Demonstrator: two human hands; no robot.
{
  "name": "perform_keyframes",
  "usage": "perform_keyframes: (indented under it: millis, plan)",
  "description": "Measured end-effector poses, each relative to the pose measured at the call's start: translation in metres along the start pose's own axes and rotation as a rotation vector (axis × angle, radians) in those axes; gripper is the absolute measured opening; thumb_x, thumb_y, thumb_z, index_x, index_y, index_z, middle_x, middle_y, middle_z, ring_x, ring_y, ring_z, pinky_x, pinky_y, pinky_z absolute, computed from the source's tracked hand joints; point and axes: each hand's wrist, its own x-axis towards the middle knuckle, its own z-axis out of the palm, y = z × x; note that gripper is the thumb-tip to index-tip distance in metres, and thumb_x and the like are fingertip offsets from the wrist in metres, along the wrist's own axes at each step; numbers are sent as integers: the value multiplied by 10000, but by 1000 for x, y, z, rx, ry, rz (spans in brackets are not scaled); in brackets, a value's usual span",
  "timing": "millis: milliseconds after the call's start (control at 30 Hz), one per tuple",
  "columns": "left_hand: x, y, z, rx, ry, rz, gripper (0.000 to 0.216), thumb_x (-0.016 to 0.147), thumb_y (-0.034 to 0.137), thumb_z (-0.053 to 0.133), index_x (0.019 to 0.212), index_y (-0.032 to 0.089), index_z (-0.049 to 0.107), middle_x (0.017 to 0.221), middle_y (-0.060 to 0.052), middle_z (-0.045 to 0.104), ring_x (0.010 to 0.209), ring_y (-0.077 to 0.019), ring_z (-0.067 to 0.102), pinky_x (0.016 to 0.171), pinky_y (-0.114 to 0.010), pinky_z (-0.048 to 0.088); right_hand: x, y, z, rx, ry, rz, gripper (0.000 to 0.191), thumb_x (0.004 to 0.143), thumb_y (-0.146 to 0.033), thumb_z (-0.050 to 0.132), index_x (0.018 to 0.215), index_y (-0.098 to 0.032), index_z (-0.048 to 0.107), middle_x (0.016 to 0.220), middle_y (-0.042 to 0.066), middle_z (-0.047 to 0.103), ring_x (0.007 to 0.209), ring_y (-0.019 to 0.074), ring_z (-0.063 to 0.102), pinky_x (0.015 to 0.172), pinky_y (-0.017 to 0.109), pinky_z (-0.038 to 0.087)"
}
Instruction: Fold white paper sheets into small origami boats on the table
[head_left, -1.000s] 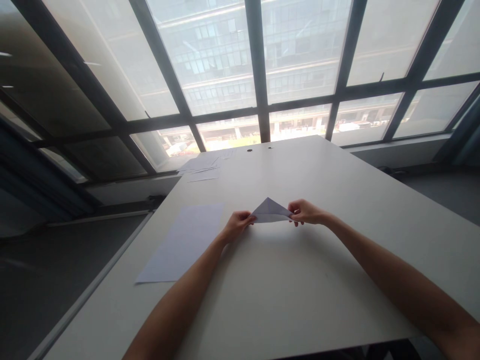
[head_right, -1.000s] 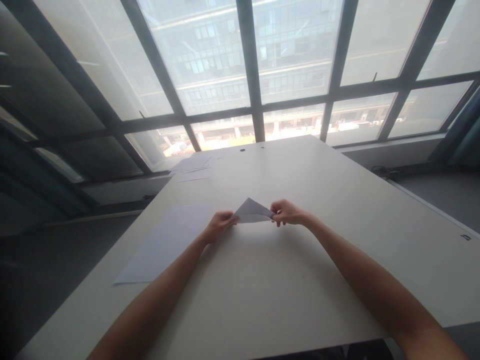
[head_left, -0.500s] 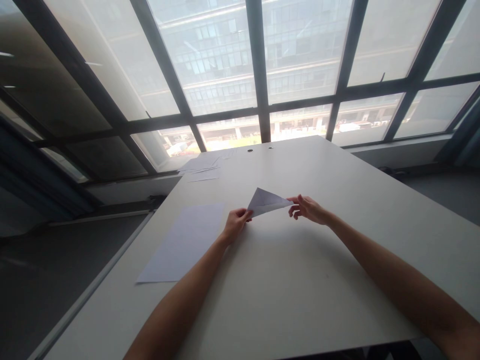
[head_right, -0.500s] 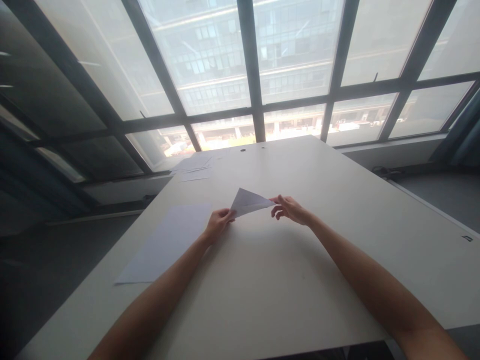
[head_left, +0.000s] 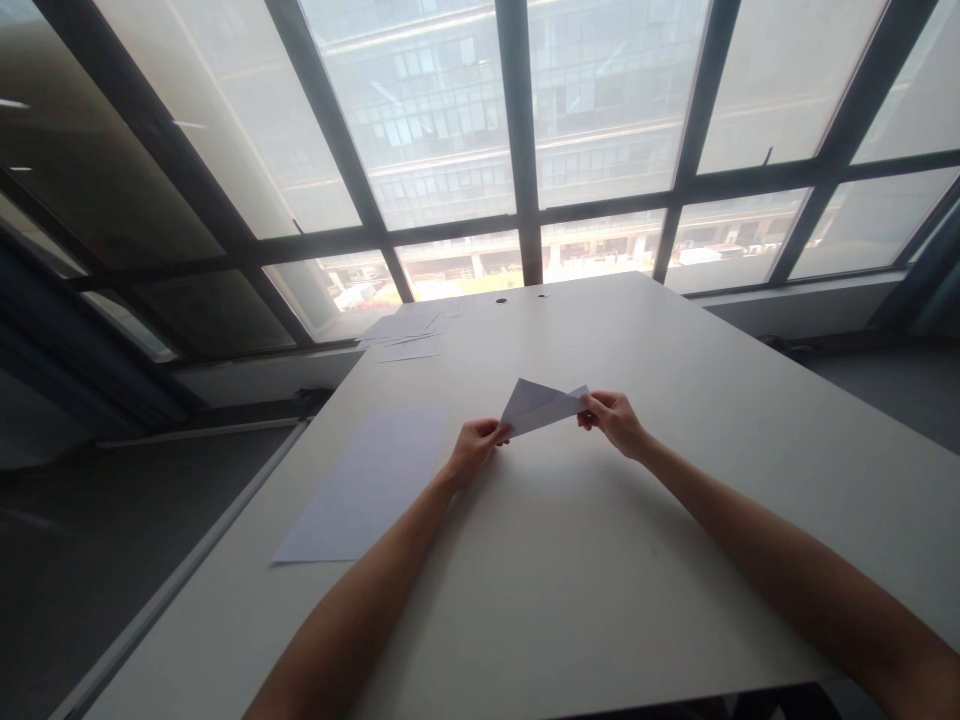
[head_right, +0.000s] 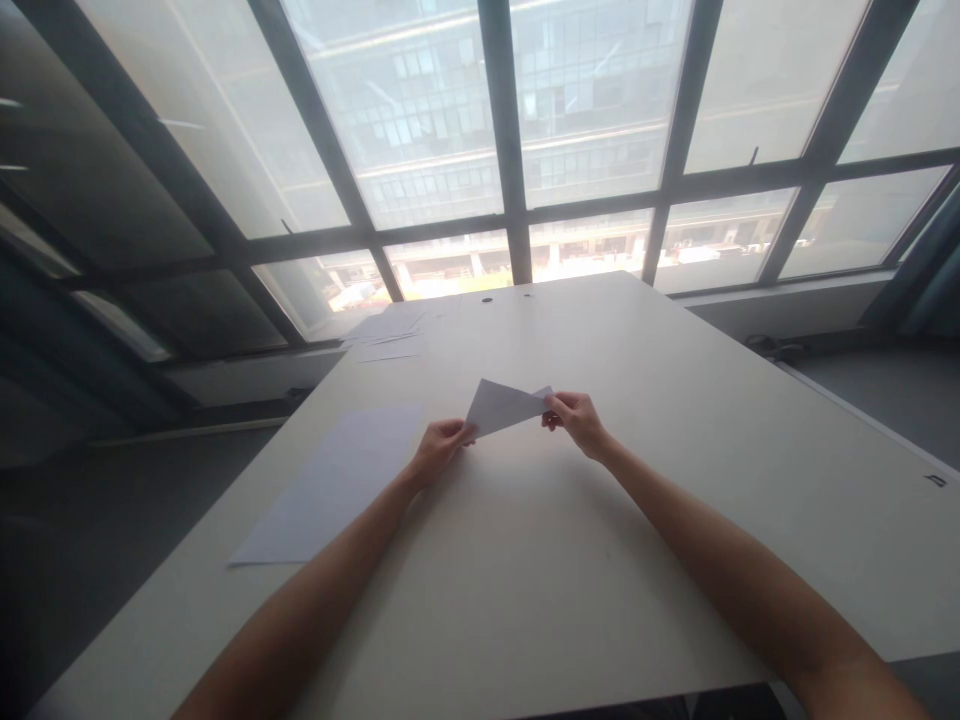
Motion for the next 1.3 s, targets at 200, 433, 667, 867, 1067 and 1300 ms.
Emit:
perform_keyframes:
  millis: [200, 433, 667, 867, 1067, 1300]
  plan:
    - [0, -3, 1, -10, -14, 23, 492, 744, 615, 685, 730, 125, 727, 626, -42, 636, 608, -153, 531, 594, -257, 387, -2, -4, 7, -30, 117, -95, 561, 784, -430, 732, 1258, -211, 527, 630, -23, 653, 499, 148, 591, 448, 256, 450]
    - [1, -5, 0, -17, -6, 28, 472, 758, 598, 683, 735, 128, 728, 641, -43, 647, 621, -156, 545, 615, -263, 398, -7, -7, 19, -163, 228, -186, 566, 829, -546, 634, 1253, -177, 564, 649, -11, 611, 478, 143, 587, 411, 263, 442]
    - [-1, -2, 0, -40, -6, 44, 462, 769, 585, 682, 718, 128, 722, 648, -48, 655, 627, -154, 553, 628, -264, 408, -12, -8, 26, -145, 293, -218, 473, 834, -524, 648, 1183, -244, 496, 700, -17, 629, 447, 129, 583, 366, 231, 394]
    - [0, -4, 1, -33, 14, 35, 467, 764, 592, 680, 716, 128, 716, 655, -50, 652, 631, -155, 547, 629, -265, 401, -11, -3, 27, -188, 317, -267, 351, 855, -501, 636, 994, -179, 645, 626, 13, 627, 517, 161, 603, 474, 291, 479]
    - [0, -7, 1, -50, 41, 41, 451, 763, 581, 687, 728, 133, 717, 658, -49, 650, 635, -153, 539, 636, -265, 409, -7, 1, 23, -302, 305, -299, 332, 771, -494, 728, 897, -188, 719, 934, 91, 670, 732, 186, 627, 563, 298, 525]
    - [1, -1, 0, -20, 14, 11, 486, 750, 616, 680, 749, 132, 730, 660, -54, 652, 634, -160, 543, 633, -269, 416, -1, 8, 16, -230, 251, -158, 355, 741, -523, 738, 824, -179, 712, 732, 64, 704, 677, 203, 646, 651, 355, 541]
